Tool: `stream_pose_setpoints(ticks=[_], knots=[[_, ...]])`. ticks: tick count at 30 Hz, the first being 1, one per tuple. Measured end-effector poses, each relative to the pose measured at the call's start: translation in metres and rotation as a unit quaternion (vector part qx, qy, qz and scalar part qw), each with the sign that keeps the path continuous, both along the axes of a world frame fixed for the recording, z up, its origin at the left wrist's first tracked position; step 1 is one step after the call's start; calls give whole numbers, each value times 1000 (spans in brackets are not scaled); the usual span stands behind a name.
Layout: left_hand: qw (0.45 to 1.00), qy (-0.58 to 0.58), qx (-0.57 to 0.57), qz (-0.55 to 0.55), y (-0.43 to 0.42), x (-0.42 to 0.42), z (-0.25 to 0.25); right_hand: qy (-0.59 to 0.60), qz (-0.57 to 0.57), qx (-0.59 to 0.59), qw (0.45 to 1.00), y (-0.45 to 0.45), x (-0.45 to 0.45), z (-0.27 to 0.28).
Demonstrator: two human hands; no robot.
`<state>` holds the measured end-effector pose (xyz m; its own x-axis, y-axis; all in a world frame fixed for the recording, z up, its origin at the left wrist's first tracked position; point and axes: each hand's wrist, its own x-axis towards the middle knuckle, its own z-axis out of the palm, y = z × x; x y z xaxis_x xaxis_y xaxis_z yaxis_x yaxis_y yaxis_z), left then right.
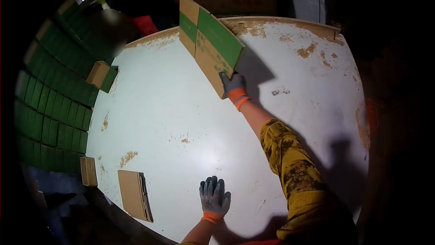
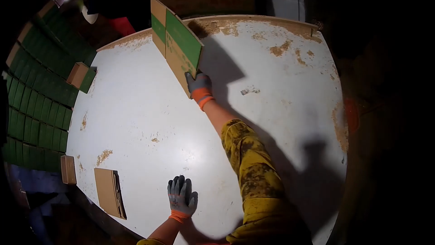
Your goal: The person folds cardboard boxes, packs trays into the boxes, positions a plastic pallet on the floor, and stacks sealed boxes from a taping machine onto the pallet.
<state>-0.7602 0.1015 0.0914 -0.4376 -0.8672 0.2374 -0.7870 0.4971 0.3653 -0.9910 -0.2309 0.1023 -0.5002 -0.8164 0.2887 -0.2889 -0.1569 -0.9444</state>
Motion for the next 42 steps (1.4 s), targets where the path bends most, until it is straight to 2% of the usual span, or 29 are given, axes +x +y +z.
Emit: stream_pose_setpoints(ticks=[1, 4, 6, 8, 9, 12, 14, 16, 17, 18, 20, 22, 24, 26, 28, 30, 32, 34, 36, 38, 40, 42], knots=[[1000, 1, 20, 0, -4, -3, 8, 68, -11, 86, 994, -22, 25, 11], [999, 37, 19, -13, -12, -3, 10, 113, -29, 81, 990, -89, 68, 6], [998, 8, 67, -11, -16, -2, 14, 107, -42, 80, 990, -122, 64, 6], [995, 3, 99, -11, -16, -4, 14, 109, -63, 82, 989, -128, 38, 16], [999, 11, 36, -6, -12, -5, 10, 114, -77, 83, 987, -122, 13, 23], [1000, 28, 12, -8, -11, -7, 2, 110, -159, 79, 978, -104, -82, 15], [998, 50, -13, -19, -9, -7, -3, 75, -199, 38, 976, -69, -159, 7], [1000, 14, -15, -12, -6, -13, 3, 39, -214, 6, 976, -36, -250, -20], [1000, 13, -23, -14, -6, -14, 2, 50, -247, -38, 967, -12, -294, -27], [999, 11, -30, -13, -4, -14, 1, 81, -271, 30, 959, 13, -340, -33], [999, -21, -39, -3, 3, -13, -2, 134, -363, -61, 920, 99, -394, -4], [999, -28, -34, -4, 5, -14, -2, 172, -430, 68, 884, 167, -465, 2], [999, -29, -34, -13, 5, -9, -4, 112, -478, 111, 864, 221, -503, 27], [999, -34, -30, -19, 7, -7, -2, 155, -538, 127, 819, 250, -519, 36], [999, -30, -28, -7, 8, -6, -4, 171, -462, 19, 870, 275, -485, 59], [999, -31, -30, 5, 11, -8, 7, 103, -371, 8, 923, 291, -465, 41], [999, -21, -32, 23, 13, -2, 3, 13, -259, 37, 965, 310, -354, 80], [999, 7, -23, 31, 13, 0, 6, 36, -205, 176, 962, 322, -268, 94], [998, 34, 33, 50, 14, 1, 20, 199, -85, 72, 974, 332, -210, 60], [974, 156, 155, 54, 19, 18, 23, 215, 14, -34, 976, 340, -116, 79], [913, 361, 163, 99, 42, 56, 18, 419, 89, -93, 899, 345, -25, 121], [967, 193, 67, 151, 70, 118, 64, 416, 145, -143, 886, 348, 43, 128]])
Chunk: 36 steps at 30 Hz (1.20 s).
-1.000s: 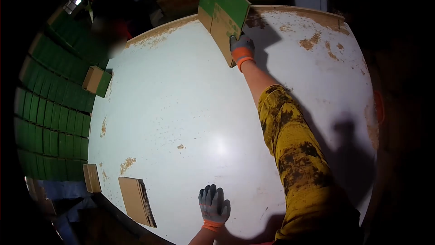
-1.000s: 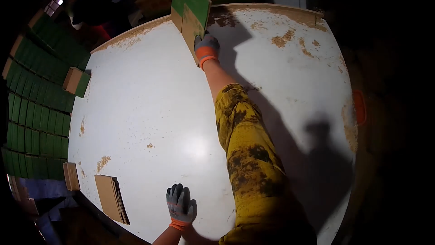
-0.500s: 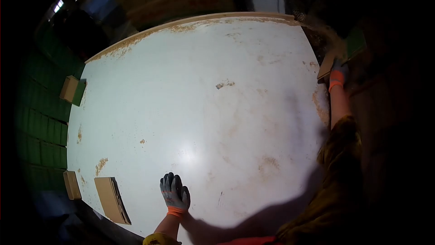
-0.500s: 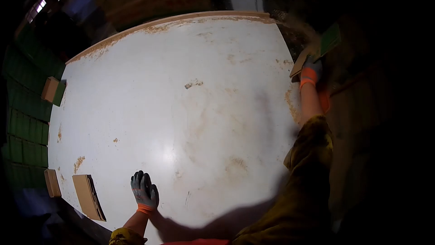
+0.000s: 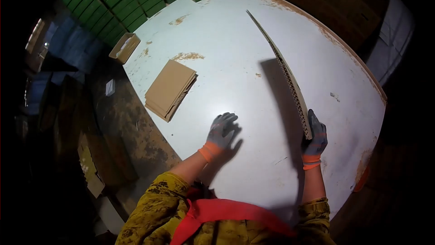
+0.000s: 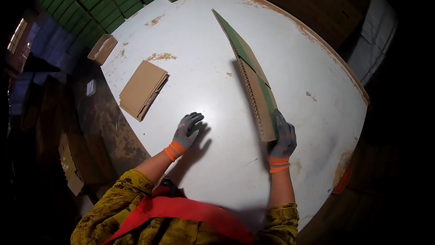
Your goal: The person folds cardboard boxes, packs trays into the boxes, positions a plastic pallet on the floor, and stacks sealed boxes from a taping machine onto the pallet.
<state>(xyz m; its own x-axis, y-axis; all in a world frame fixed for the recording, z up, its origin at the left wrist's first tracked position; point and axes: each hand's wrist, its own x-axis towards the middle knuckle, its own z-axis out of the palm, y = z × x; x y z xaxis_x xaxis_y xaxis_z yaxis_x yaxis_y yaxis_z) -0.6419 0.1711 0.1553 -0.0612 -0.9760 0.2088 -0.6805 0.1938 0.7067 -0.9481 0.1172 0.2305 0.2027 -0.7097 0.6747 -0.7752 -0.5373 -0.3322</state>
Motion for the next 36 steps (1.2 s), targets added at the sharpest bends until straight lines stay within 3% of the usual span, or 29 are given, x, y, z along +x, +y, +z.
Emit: stream_pose_setpoints(ticks=[3, 5, 6, 7, 8, 9, 11, 12, 14, 16, 20, 22, 24, 25, 26, 28, 29, 30, 31, 32, 36], knots=[[957, -205, -71, 191, 16, 133, 14, 38, 15, 20, 999, 3, 83, 7], [908, -227, -26, 351, -10, 242, -15, 19, 23, -2, 1000, 3, 138, 8], [887, -261, -8, 380, -30, 295, -30, -59, 21, 59, 996, 5, 163, -1], [882, -232, 133, 389, -48, 330, -12, -136, 15, 116, 984, 5, 186, -18], [879, -207, 202, 378, -63, 361, -7, -209, 7, 172, 962, 2, 206, -31], [895, -147, 244, 343, -75, 387, -16, -422, -11, 265, 867, 0, 235, -38], [900, -78, 331, 272, -88, 415, -38, -494, -98, 355, 788, -6, 287, -33], [886, -207, 324, 262, -85, 404, -28, -464, -71, 353, 809, -16, 296, -62], [890, -153, 330, 275, -81, 396, -24, -519, -26, 366, 772, -12, 325, -96], [897, -50, 339, 278, -71, 395, -46, -525, -60, 387, 756, 7, 344, -124], [868, 14, 351, 351, -10, 370, -43, -505, -29, 404, 762, 39, 378, -110], [858, -25, 322, 400, 26, 357, -38, -465, -22, 431, 773, 46, 366, -135], [819, 91, 284, 490, 45, 342, -53, -440, -14, 402, 803, 48, 368, -136], [801, 208, 247, 504, 46, 330, -84, -457, 2, 452, 766, 53, 376, -120], [772, 318, 201, 512, 44, 324, -112, -431, -4, 418, 800, 52, 378, -124], [768, 360, 311, 428, 45, 333, -126, -421, 22, 460, 781, 52, 374, -122], [762, 397, 338, 384, 58, 343, -110, -399, 42, 467, 788, 59, 383, -109], [757, 435, 356, 333, 69, 349, -91, -378, 63, 466, 797, 64, 390, -96], [751, 452, 320, 360, 83, 348, -95, -354, 52, 428, 830, 61, 389, -111], [743, 464, 289, 385, 101, 343, -104, -322, 145, 426, 833, 69, 401, -98], [664, 547, 181, 477, 231, 330, -108, -171, 256, 474, 825, 70, 437, -90]])
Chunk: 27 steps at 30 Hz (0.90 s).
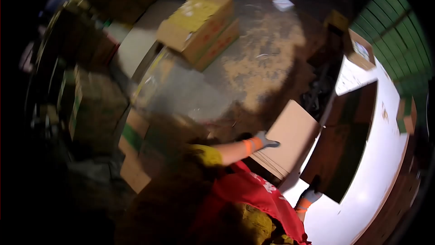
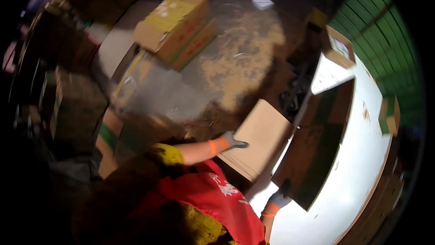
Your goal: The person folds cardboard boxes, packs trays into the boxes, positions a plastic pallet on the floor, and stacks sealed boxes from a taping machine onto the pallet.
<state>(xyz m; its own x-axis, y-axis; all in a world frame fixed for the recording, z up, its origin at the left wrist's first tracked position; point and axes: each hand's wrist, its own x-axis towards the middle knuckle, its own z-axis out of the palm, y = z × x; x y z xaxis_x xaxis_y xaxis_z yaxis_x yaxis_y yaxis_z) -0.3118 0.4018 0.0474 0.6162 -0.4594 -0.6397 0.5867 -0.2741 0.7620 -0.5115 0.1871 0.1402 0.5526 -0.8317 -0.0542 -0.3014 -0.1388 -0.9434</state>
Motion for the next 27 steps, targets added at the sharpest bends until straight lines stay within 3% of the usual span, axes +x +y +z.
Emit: stream_pose_setpoints(ticks=[2, 3, 4, 5, 6, 7, 8, 9, 10, 12, 15, 16, 17, 18, 19, 22, 24, 27], knots=[[980, -66, -44, 181, 80, -19, 1, 15, 126, -33, 991, 11, 42, 11], [975, -56, -15, 215, 128, -28, -3, -32, 183, -11, 982, 24, 71, 14], [958, -67, 82, 266, 172, -43, -1, -79, 239, 16, 968, 34, 91, 17], [912, 1, -51, 408, 206, -63, 48, -70, 326, 36, 942, 27, 107, -6], [919, -143, 79, 358, 262, -98, 4, -63, 386, -15, 920, 45, 130, 2], [916, -178, 219, 286, 295, -129, 50, -87, 418, -121, 896, 82, 153, 29], [843, -61, 68, 530, 297, -139, 135, -93, 498, -148, 849, 124, 175, 66], [797, -112, -33, 592, 354, -205, 67, -118, 597, -245, 755, 142, 198, 52], [743, -161, -142, 634, 410, -270, 1, -210, 626, -310, 684, 201, 213, 95], [685, -311, -48, 657, 461, -356, 10, -274, 669, -383, 575, 274, 239, 72], [569, -234, -13, 788, 502, -419, 82, -264, 786, -398, 392, 414, 230, 90], [527, -206, 1, 824, 507, -428, 121, -298, 779, -401, 378, 447, 216, 74], [539, -215, -149, 801, 483, -391, 177, -347, 781, -374, 359, 468, 201, 46], [506, -185, 79, 839, 495, -410, 175, -258, 843, -370, 294, 482, 177, 22], [503, -183, 42, 843, 495, -408, 180, -207, 889, -327, 246, 495, 159, 4], [501, -150, -99, 847, 500, -403, 159, -231, 880, -363, 203, 497, 88, -102], [467, -119, 146, 864, 505, -408, 111, -180, 901, -347, 187, 506, 76, -103], [495, -109, 179, 843, 494, -348, 124, -139, 927, -306, 167, 514, 79, -85]])
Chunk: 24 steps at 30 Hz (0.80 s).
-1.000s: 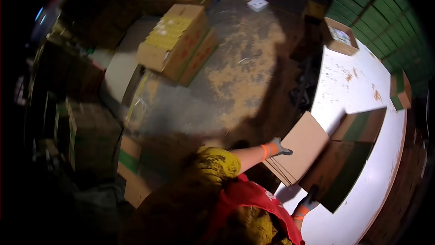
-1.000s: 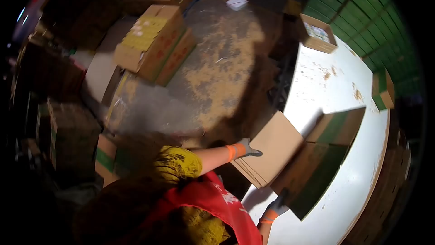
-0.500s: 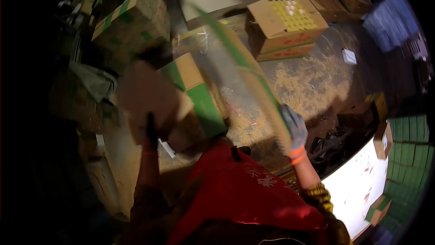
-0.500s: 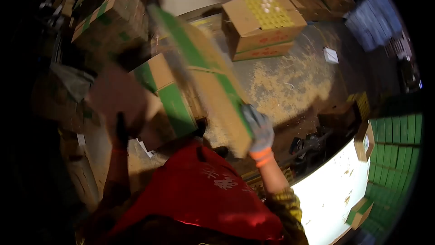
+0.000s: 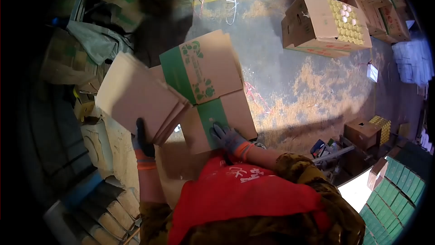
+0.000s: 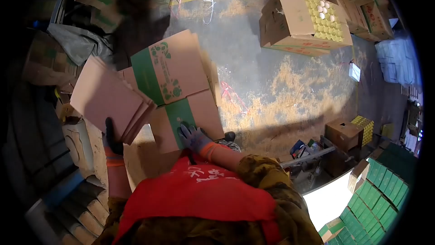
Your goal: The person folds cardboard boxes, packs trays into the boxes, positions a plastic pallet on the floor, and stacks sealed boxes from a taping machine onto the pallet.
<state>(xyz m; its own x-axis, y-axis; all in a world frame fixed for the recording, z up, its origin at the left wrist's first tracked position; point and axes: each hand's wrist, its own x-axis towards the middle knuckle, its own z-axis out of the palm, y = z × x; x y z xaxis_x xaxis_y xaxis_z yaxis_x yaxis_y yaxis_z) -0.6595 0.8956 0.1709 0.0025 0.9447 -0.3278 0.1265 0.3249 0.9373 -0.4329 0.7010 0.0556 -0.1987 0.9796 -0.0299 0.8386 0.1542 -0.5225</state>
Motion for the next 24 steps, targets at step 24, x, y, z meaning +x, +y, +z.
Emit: stream_pose_setpoints(ticks=[24], knots=[[952, -240, 50, 186, -97, -119, 4, 17, 11, 110, 994, -16, 42, 79]])
